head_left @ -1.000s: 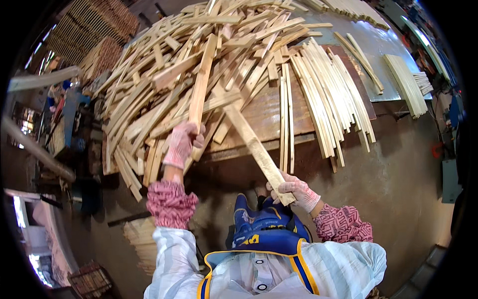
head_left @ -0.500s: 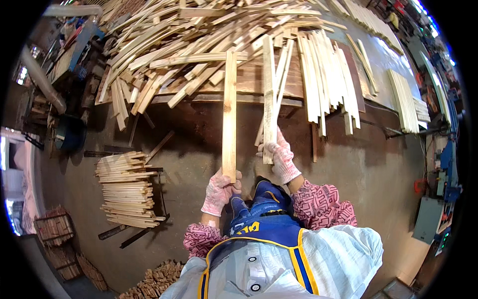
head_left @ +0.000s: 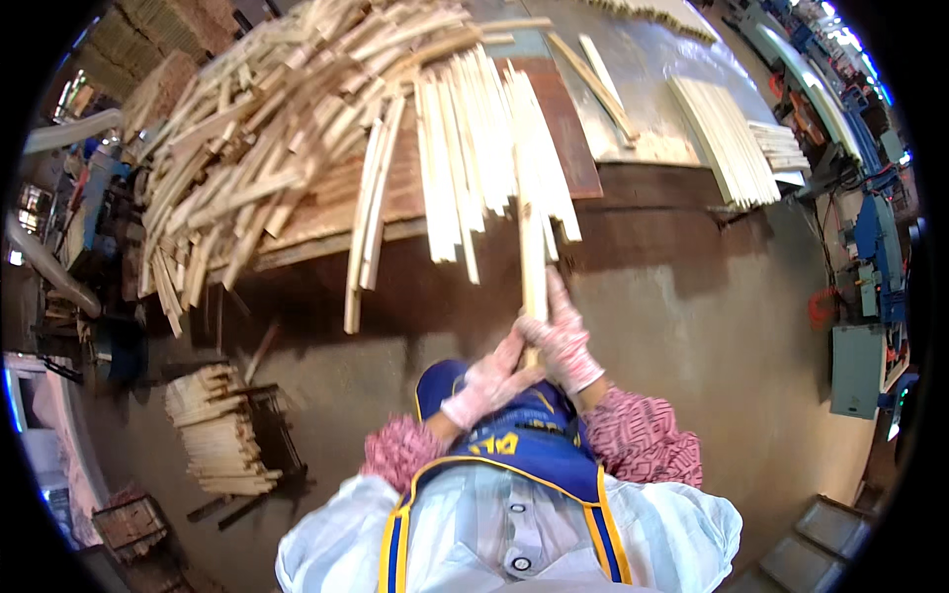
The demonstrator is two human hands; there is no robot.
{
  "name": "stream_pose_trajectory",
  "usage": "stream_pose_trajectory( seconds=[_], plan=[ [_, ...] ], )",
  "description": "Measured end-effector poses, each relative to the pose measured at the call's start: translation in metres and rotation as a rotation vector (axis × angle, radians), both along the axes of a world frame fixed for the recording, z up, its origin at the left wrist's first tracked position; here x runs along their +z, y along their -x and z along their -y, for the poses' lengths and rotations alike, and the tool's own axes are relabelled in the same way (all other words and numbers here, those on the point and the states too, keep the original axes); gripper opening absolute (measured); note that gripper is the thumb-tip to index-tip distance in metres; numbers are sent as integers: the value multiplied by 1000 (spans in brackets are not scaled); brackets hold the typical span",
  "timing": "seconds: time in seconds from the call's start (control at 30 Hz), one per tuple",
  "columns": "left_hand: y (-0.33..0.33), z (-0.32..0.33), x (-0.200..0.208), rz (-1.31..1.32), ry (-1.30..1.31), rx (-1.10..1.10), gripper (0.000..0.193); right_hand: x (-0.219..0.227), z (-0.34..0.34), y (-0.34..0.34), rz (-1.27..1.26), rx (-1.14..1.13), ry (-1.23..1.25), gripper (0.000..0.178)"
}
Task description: The person gathers and stacks thin wooden planks on a metal table in a workshop. They repeatedly pick up bundles of wood, align them, and place them into a neat pile, occasionally moving to different areas to retrieve more planks.
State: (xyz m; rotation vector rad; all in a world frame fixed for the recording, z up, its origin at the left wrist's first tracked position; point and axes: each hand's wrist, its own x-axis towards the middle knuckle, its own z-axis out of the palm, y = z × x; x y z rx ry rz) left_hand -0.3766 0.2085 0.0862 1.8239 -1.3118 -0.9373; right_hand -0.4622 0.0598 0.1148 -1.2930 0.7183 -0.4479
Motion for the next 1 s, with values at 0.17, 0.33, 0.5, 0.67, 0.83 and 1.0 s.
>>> stream_pose_trajectory(
  seconds=[0.17,0.33,0.5,0.67,0.83,1.0],
  plan=[
    [26,80,16,-11,-89,-119,72,-11,118,80,-137,-65,2,87],
    [-12,76,-3,154,-155,319,58,-45,207,64,-178,6,-40,78],
    [-82,66,-33,186,-251,595,57,-97,271,9,-339,35,47,78],
    [-136,132,-46,637,-398,383,67,-158,326,-38,-758,115,589,73],
    [-173,213,-68,828,-451,201,80,-128,328,-83,-1032,198,550,70],
    [-191,233,-79,810,-446,183,68,-140,322,-82,-737,147,417,56]
  ],
)
